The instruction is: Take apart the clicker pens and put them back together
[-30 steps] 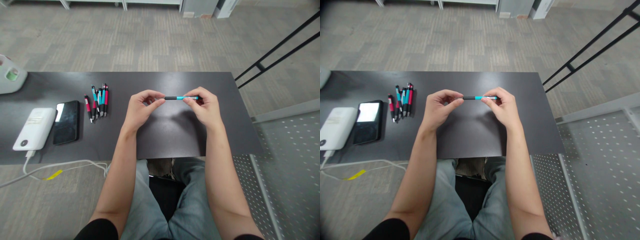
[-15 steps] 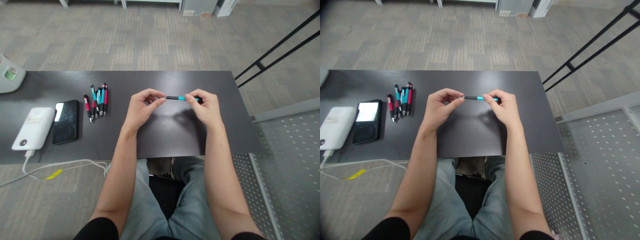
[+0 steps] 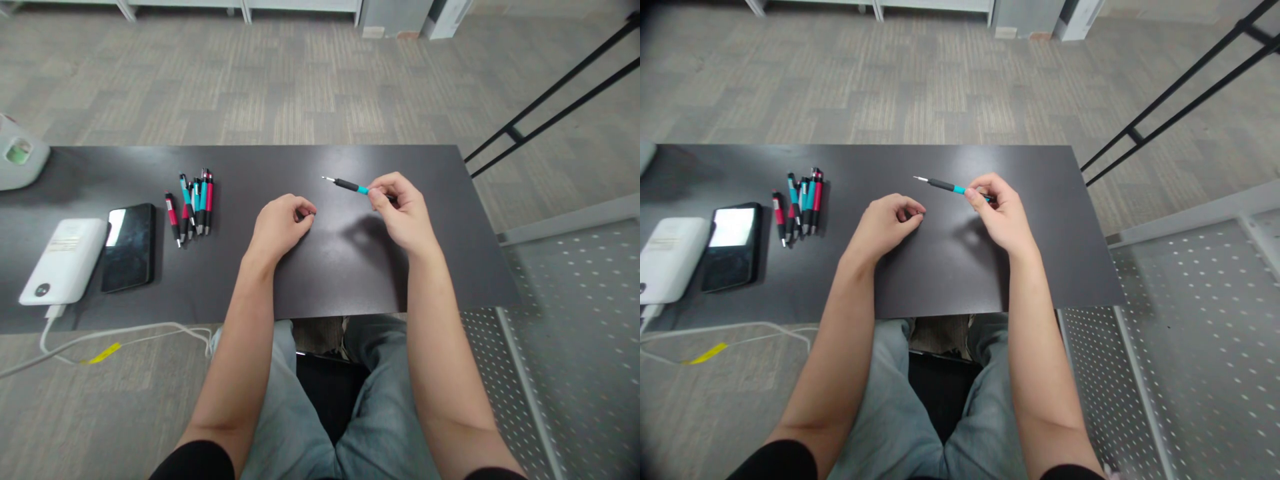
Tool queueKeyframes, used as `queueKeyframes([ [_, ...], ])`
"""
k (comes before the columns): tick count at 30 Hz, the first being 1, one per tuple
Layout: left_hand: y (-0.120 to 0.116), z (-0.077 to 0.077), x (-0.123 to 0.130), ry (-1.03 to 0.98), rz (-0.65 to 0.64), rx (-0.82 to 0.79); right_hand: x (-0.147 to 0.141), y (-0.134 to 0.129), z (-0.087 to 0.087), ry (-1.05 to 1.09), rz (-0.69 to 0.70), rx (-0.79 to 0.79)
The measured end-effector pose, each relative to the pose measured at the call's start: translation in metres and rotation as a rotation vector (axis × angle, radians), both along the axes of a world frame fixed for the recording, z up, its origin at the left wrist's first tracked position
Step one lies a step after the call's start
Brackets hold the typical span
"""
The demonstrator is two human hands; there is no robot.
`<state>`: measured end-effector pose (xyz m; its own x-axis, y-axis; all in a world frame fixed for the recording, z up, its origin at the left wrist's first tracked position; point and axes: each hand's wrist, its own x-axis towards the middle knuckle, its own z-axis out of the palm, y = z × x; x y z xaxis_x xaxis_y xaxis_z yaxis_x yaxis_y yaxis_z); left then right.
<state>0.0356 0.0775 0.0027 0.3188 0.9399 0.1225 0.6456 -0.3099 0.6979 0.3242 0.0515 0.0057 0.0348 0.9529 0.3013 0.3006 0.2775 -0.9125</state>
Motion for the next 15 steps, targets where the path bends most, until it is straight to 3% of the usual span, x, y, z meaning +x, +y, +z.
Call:
queueKeyframes([
  [7, 0.0, 0.002, 0.002, 0.009, -0.042, -0.034, -0.007, 0.001, 0.004, 0.045, -0.017, -0.036],
  [15, 0.002, 0.003, -0.002, -0.161, 0.021, -0.052, -0.024, -0.004, 0.009, 0.134, 0.075, -0.12],
])
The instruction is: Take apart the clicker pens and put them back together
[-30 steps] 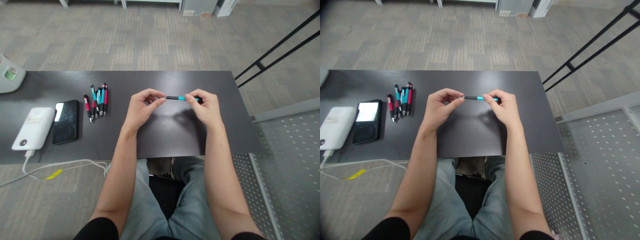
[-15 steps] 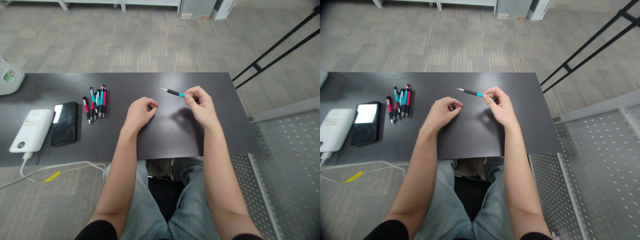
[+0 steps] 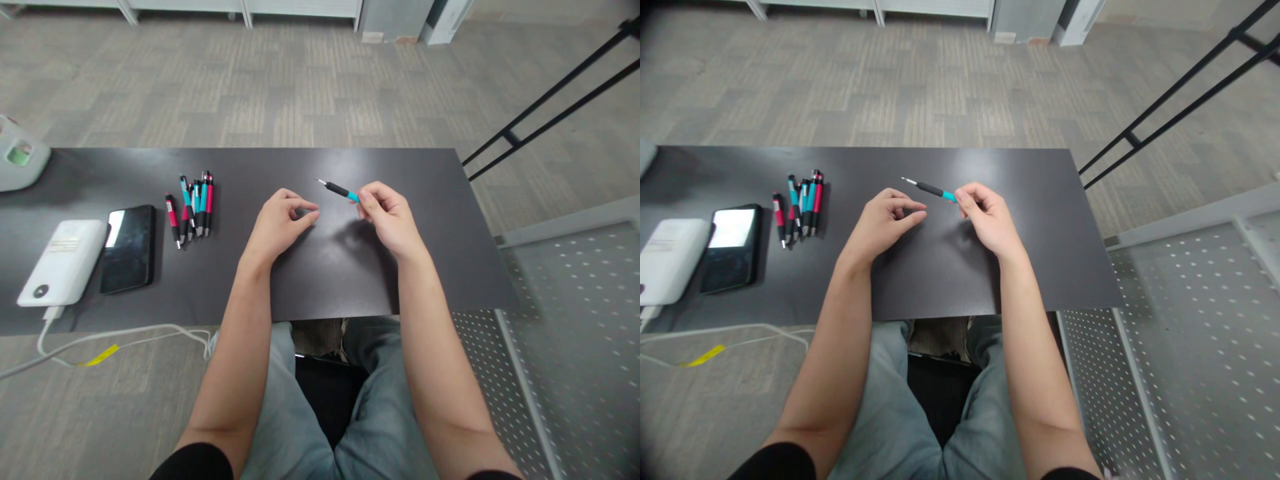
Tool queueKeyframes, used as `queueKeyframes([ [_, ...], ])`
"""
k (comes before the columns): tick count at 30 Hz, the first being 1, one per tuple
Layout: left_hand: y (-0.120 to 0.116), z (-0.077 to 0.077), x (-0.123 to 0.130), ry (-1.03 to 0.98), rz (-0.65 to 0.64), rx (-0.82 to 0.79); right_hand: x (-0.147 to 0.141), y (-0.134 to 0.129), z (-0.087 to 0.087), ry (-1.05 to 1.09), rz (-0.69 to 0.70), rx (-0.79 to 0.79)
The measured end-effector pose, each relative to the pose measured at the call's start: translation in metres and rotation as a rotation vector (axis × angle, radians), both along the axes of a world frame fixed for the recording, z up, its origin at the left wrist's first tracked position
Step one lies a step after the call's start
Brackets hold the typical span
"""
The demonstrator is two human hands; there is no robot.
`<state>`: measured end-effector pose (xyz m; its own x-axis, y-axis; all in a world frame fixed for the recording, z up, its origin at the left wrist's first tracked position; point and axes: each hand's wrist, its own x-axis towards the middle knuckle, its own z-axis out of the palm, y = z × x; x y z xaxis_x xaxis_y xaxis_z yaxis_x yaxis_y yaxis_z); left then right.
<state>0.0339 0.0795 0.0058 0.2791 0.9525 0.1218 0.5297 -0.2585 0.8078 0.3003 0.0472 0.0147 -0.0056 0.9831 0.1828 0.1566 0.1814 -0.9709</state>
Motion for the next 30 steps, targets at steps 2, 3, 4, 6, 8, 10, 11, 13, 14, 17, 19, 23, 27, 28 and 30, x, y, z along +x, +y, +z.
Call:
queueKeyframes([
  [2, -0.001, 0.001, 0.002, -0.117, 0.017, 0.029, -0.004, 0.001, -0.001, 0.001, 0.011, -0.036],
  [3, -0.001, 0.002, 0.003, -0.202, 0.015, 0.044, -0.006, 0.001, -0.002, 0.003, 0.024, -0.056],
  [4, -0.001, 0.003, 0.005, -0.296, 0.001, 0.051, -0.008, 0.002, -0.002, 0.006, 0.045, -0.076],
  [6, -0.002, 0.005, 0.009, -0.474, -0.04, 0.029, -0.014, 0.002, -0.003, 0.018, 0.102, -0.113],
  [8, -0.002, 0.008, 0.013, -0.597, -0.054, -0.022, -0.022, 0.001, -0.003, 0.036, 0.17, -0.152],
  [10, -0.003, 0.01, 0.016, -0.668, -0.029, -0.067, -0.03, 0.0, -0.002, 0.063, 0.227, -0.187],
  [11, -0.003, 0.011, 0.017, -0.69, -0.017, -0.084, -0.033, -0.001, -0.002, 0.078, 0.253, -0.199],
  [13, -0.004, 0.011, 0.018, -0.72, -0.008, -0.112, -0.04, -0.004, -0.001, 0.109, 0.3, -0.214],
  [14, -0.004, 0.01, 0.018, -0.732, -0.006, -0.121, -0.042, -0.005, -0.001, 0.124, 0.322, -0.222],
  [17, -0.004, 0.005, 0.023, -0.764, 0.012, -0.117, -0.05, -0.006, -0.005, 0.158, 0.396, -0.253],
  [19, -0.005, 0.002, 0.032, -0.797, 0.055, -0.081, -0.055, -0.006, -0.009, 0.155, 0.419, -0.244],
  [23, -0.006, -0.003, 0.053, -0.901, 0.191, 0.057, -0.062, -0.005, -0.013, -0.026, 0.229, -0.082],
  [27, -0.005, -0.006, 0.06, -0.89, 0.285, 0.083, -0.063, -0.005, -0.009, -0.179, 0.06, 0.043],
  [28, -0.005, -0.007, 0.06, -0.889, 0.284, 0.083, -0.062, -0.004, -0.009, -0.185, 0.059, 0.067],
  [30, -0.004, -0.007, 0.058, -0.891, 0.265, 0.089, -0.06, -0.003, -0.009, -0.188, 0.077, 0.104],
])
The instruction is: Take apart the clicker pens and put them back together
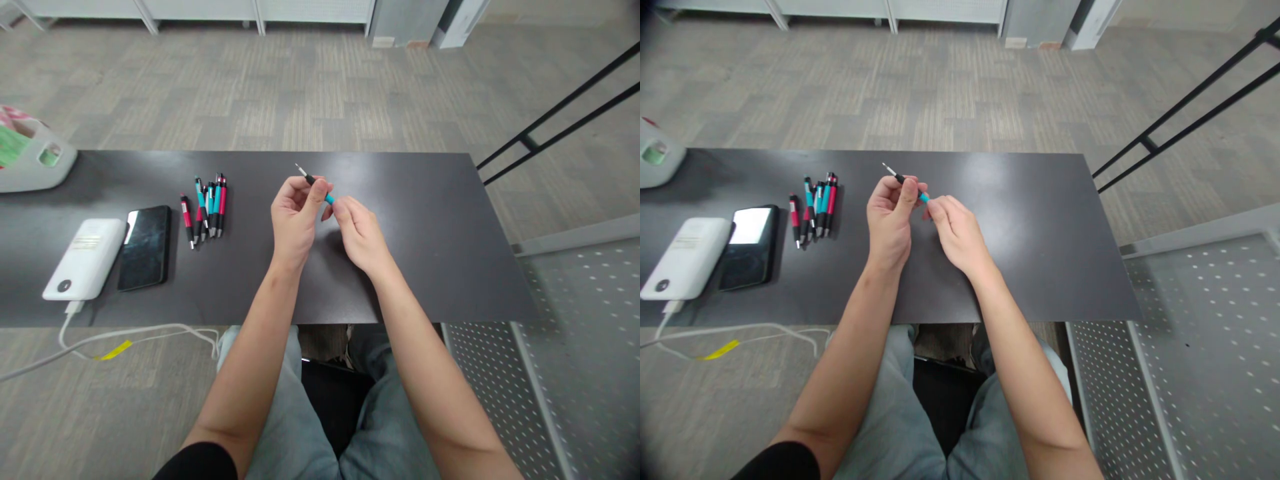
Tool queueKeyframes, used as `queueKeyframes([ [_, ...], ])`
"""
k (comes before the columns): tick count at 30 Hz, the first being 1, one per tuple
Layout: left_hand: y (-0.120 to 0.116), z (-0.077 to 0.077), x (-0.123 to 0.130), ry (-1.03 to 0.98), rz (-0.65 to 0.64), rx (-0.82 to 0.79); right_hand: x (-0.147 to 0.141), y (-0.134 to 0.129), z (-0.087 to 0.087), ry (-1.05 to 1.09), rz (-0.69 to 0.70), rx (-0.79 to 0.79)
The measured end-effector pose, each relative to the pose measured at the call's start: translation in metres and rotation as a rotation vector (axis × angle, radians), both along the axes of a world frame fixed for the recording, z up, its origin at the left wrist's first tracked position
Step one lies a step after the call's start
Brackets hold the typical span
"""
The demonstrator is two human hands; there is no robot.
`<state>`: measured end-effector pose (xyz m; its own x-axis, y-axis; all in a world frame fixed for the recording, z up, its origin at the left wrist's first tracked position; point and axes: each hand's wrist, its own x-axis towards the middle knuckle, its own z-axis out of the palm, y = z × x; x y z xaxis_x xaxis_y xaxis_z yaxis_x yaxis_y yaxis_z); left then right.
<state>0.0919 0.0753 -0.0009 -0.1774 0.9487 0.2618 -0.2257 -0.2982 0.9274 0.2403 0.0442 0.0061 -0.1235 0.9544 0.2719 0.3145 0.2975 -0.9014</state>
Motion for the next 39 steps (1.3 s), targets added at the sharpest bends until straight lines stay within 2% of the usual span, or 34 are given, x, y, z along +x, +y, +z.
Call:
queueKeyframes([
  [7, 0.0, 0.004, 0.0, 0.006, 0.022, -0.039, 0.0, -0.002, -0.005, 0.013, -0.05, 0.036],
  [14, 0.003, -0.007, 0.001, -0.072, 0.023, 0.101, -0.003, -0.003, 0.001, 0.021, -0.081, 0.013],
  [20, 0.004, -0.012, 0.001, -0.036, 0.004, 0.069, -0.004, -0.002, -0.002, 0.026, -0.092, 0.002],
  [29, 0.002, -0.012, 0.003, -0.089, -0.041, 0.095, -0.004, -0.004, 0.001, 0.031, -0.12, 0.007],
  [35, 0.0, -0.006, 0.005, 0.0, 0.037, -0.032, -0.003, -0.002, -0.001, -0.002, -0.097, -0.004],
  [39, 0.001, -0.004, 0.002, 0.049, 0.042, -0.032, -0.001, -0.005, 0.0, 0.013, -0.123, -0.002],
])
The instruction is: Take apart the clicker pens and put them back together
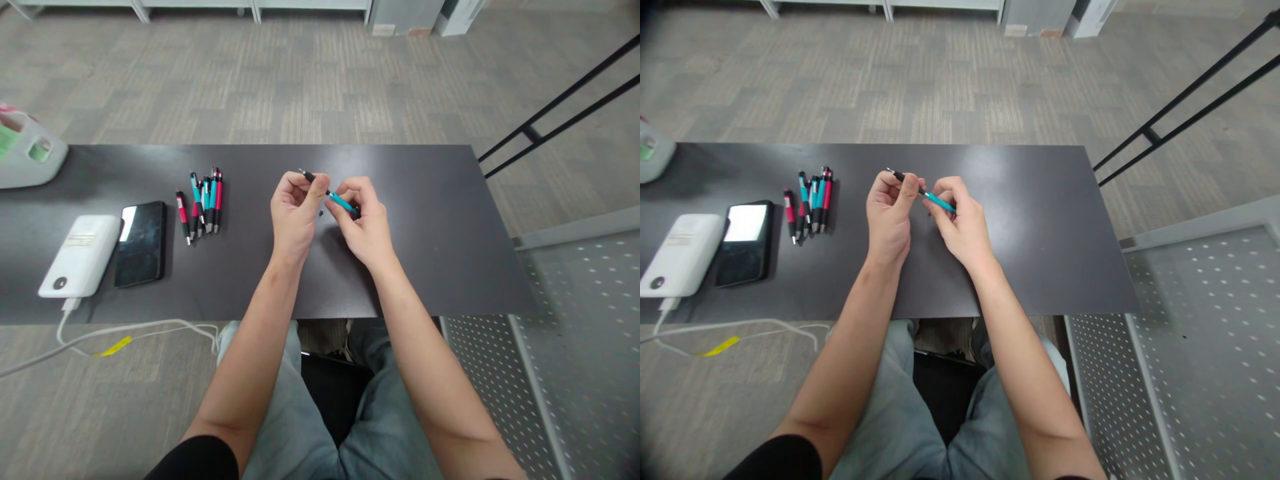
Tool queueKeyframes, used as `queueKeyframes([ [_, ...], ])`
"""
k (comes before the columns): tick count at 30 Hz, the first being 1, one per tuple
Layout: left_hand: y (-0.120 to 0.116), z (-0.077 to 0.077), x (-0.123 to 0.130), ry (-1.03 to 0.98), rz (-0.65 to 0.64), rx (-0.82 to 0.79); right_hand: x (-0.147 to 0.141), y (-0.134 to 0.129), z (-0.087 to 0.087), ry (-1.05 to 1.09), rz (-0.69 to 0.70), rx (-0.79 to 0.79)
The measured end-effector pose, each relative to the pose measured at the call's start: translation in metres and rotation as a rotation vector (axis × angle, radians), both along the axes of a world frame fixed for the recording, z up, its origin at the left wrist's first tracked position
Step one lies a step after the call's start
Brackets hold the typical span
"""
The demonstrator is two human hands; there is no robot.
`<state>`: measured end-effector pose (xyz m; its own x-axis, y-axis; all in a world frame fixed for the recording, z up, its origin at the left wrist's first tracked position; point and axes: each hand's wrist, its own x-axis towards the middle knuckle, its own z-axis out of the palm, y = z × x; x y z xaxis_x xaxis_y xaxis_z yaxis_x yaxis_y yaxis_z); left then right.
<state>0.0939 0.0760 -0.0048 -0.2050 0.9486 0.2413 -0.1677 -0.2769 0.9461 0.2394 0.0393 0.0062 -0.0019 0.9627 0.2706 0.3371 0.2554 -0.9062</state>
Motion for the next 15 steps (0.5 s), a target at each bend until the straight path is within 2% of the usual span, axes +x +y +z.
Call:
queueKeyframes([
  [4, 0.002, -0.004, -0.003, -0.1, -0.067, 0.057, 0.001, -0.002, 0.002, -0.015, 0.025, -0.018],
  [8, 0.008, -0.007, -0.004, -0.212, -0.047, 0.049, 0.004, 0.001, 0.002, -0.031, 0.025, 0.009],
  [15, 0.02, -0.013, -0.016, -0.162, -0.02, 0.062, 0.017, 0.005, 0.001, -0.039, 0.008, 0.051],
])
